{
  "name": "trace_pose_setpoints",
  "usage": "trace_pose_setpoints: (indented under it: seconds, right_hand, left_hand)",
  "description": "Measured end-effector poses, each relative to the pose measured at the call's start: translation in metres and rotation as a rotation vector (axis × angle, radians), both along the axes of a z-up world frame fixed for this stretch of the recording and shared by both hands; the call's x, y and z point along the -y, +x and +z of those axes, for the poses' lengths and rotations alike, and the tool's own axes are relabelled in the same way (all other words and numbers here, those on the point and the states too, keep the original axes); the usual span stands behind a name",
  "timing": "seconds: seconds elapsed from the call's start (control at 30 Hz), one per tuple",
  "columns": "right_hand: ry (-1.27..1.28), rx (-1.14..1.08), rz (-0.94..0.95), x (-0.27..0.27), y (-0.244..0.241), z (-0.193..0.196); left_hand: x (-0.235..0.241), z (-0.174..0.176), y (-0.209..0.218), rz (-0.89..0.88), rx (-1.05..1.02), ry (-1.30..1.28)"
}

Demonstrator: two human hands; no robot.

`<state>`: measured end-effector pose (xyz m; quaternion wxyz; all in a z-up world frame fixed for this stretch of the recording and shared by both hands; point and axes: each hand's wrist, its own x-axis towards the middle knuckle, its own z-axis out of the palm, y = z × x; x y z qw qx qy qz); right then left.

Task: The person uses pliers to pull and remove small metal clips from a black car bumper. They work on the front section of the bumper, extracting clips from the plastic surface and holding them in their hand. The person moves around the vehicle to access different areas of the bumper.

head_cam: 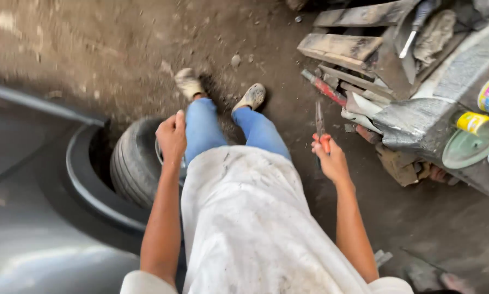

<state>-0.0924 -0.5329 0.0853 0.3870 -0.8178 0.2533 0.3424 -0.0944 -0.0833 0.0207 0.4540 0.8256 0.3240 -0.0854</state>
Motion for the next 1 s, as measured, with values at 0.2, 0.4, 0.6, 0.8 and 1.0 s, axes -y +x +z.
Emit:
trace_pose_setpoints:
  seconds: [0.2, 0.4, 0.6, 0.8, 1.0]
  right_hand:
    - [0.013, 0.061, 0.2, 0.002, 0.03, 0.0]
    - [0.119, 0.12, 0.315, 0.009, 0.045, 0.008]
    - [0.036, 0.239, 0.719, 0.052, 0.095, -0.005]
    - [0.012, 0.228, 1.038, 0.106, 0.139, 0.014]
    - [0.012, 0.157, 1.285, 0.13, 0.146, 0.017]
  left_hand:
    - [0.043, -0.027, -0.04, 0.269, -0.1, -0.178]
    - [0.094, -0.038, -0.081, 0.309, -0.067, -0.235]
    - [0.178, -0.044, -0.103, 0.47, -0.07, -0.187]
    - [0.304, 0.002, -0.145, 0.812, -0.02, -0.246]
    - [0.406, 0.002, -0.202, 1.02, -0.015, -0.263]
